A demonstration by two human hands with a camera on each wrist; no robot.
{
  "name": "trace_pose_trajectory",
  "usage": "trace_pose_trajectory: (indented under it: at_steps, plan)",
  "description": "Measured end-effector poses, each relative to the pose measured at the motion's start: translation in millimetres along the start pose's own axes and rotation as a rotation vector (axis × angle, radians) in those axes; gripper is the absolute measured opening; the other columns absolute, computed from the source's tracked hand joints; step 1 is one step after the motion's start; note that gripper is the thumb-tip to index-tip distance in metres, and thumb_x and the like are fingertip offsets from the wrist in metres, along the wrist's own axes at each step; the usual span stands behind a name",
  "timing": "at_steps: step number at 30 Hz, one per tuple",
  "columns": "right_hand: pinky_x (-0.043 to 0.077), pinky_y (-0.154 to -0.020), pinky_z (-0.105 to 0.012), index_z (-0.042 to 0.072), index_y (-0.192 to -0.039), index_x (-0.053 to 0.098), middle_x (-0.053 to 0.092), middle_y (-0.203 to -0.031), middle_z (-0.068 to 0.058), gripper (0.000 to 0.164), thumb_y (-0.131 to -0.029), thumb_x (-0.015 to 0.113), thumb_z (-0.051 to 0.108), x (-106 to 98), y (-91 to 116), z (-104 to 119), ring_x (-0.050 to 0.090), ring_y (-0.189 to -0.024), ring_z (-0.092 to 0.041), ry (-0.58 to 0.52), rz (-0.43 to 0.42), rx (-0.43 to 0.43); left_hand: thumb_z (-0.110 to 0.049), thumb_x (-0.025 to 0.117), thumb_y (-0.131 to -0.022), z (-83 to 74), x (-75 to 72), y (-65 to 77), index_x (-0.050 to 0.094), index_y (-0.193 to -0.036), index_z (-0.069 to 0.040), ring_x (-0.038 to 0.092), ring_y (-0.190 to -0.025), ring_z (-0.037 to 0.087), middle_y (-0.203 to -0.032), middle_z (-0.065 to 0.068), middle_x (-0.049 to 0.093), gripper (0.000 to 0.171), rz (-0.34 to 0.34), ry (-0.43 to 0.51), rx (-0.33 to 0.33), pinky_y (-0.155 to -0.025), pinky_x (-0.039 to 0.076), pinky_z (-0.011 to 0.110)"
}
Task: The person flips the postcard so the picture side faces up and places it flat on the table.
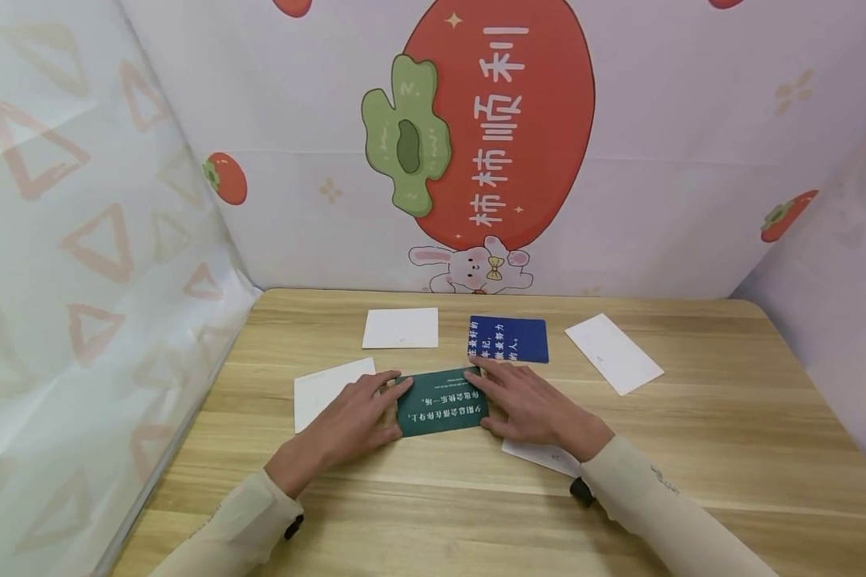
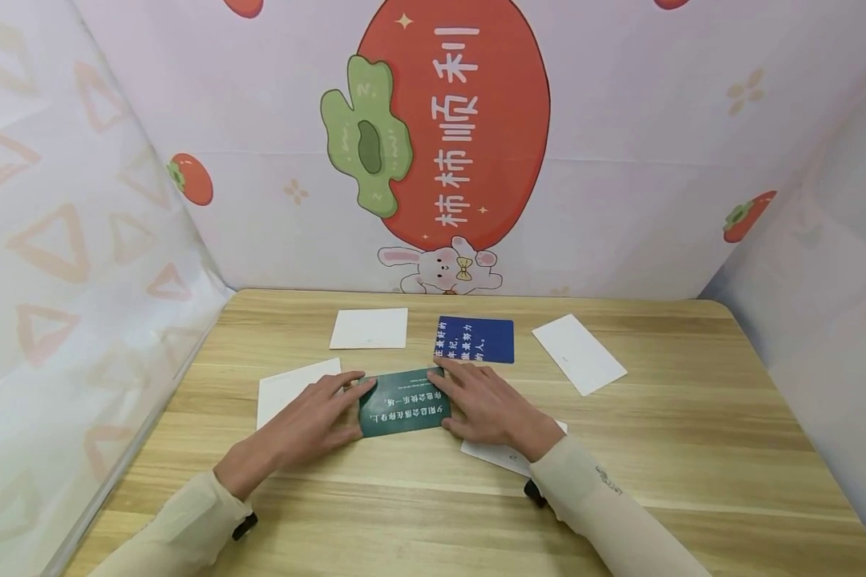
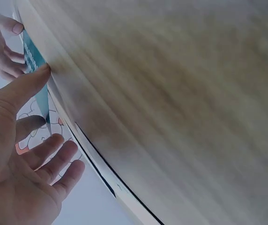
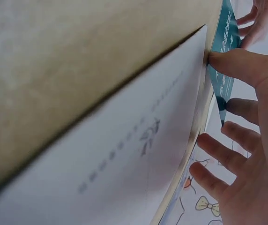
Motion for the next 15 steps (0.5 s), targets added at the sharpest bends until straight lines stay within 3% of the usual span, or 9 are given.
trace_pose_trajectory:
  at_steps: [4, 10, 15]
  plan:
    - [0.037, -0.130, -0.061, 0.014, -0.167, 0.046, 0.034, -0.178, -0.011, 0.075, -0.102, 0.074, 0.041, 1.5, 0.4, 0.1, 0.039, -0.161, -0.038, 0.016, 0.010, -0.001, -0.036, 0.082, -0.099, 0.0, -0.2, -1.4, 0.049, -0.165, -0.014, 0.052, -0.149, 0.038, -0.167, 0.015, 0.049, 0.076, 0.004, 0.000, 0.040, -0.120, 0.046, 0.058]
    - [0.038, -0.129, -0.061, 0.015, -0.165, 0.050, 0.034, -0.178, -0.012, 0.070, -0.104, 0.070, 0.041, 4.8, -0.2, -1.4, 0.041, -0.159, -0.038, 0.013, 0.030, 0.012, -0.039, 0.077, -0.102, 3.9, 3.7, -1.5, 0.054, -0.162, -0.016, 0.046, -0.155, 0.039, -0.171, 0.016, 0.045, 0.068, 0.052, 0.005, 0.039, -0.124, 0.040, 0.062]
    - [0.042, -0.127, -0.061, 0.014, -0.159, 0.058, 0.043, -0.173, -0.014, 0.062, -0.104, 0.068, 0.041, 5.8, 0.5, -1.0, 0.046, -0.156, -0.038, 0.039, 0.036, 0.012, -0.042, 0.075, -0.104, 5.0, 5.1, -0.2, 0.057, -0.159, -0.016, 0.047, -0.155, 0.039, -0.170, 0.017, 0.047, 0.064, 0.064, -0.014, 0.057, -0.126, 0.038, 0.062]
Point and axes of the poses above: each hand's wrist, its own y-axis away from the middle knuckle, its own x-axis out of the palm, z = x × y, the point moved 8 cm from there along -y, towards the middle knuckle
